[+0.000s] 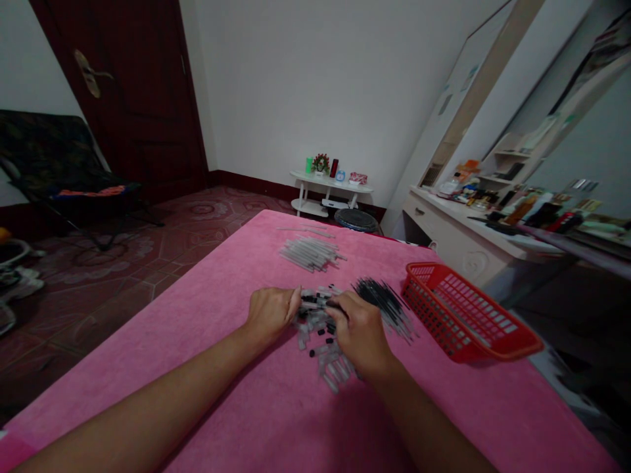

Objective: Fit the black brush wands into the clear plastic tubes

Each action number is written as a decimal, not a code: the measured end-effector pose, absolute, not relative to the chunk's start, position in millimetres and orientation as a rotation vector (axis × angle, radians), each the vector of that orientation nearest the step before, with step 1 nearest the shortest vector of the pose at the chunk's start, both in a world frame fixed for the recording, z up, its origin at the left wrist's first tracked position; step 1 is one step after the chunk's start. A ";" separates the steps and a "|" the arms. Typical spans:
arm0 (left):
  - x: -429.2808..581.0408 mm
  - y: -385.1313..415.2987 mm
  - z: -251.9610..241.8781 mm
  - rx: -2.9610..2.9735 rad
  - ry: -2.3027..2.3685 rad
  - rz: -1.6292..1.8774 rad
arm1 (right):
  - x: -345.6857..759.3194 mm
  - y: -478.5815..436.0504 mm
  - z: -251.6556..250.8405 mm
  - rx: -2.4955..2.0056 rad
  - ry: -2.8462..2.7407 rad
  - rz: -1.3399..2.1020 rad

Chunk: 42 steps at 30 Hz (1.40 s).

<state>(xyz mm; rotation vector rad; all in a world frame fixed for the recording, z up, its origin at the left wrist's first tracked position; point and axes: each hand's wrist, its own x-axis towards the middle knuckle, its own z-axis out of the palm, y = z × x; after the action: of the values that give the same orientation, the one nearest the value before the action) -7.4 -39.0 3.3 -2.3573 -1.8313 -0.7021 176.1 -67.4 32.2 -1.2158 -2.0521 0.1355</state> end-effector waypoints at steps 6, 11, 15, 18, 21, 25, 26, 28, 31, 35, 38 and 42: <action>-9.6 -38.9 0.7 -2.355 -1.757 -0.751 | 172.4 -69.7 36.9 -1.280 -1.980 0.248; -10.0 -37.5 1.5 -2.365 -1.739 -0.753 | 173.1 -67.9 39.8 -1.354 -1.951 0.336; -7.9 -35.9 6.3 -2.332 -1.806 -0.818 | 174.4 -67.0 49.2 -1.299 -2.002 0.259; -6.7 -35.6 9.6 -2.374 -1.763 -0.876 | 176.0 -67.7 56.3 -1.286 -2.056 0.160; -10.0 -35.3 11.0 -2.464 -1.685 -0.870 | 184.9 -66.1 62.8 -1.310 -2.148 0.058; -20.8 -28.4 11.6 -2.484 -1.762 -1.048 | 210.0 -54.8 69.5 -1.427 -2.137 0.021; -22.4 -25.2 11.6 -2.483 -1.806 -1.202 | 215.2 -51.1 69.5 -1.451 -2.084 0.064; -21.9 -18.7 11.4 -2.508 -1.830 -1.676 | 219.4 -45.2 66.3 -1.442 -1.951 0.246; -12.1 -13.9 10.8 -2.542 -1.665 -2.559 | 208.5 -42.8 54.0 -1.313 -1.723 0.628; 3.0 -21.6 12.2 -2.317 -1.436 -3.460 | 182.3 -49.3 36.3 -1.264 -1.530 0.962; 7.5 -27.8 11.9 -2.220 -1.392 -3.722 | 170.9 -54.5 29.2 -1.266 -1.522 1.005; 7.6 -27.1 6.2 -2.081 -1.413 -3.838 | 168.9 -56.4 24.8 -1.244 -1.560 0.987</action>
<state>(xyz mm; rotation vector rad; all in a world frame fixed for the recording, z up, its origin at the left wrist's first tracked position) 7.6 -27.1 6.2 -2.0811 -1.4135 -3.8383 168.9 -56.4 24.8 -1.2441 -1.5601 0.9865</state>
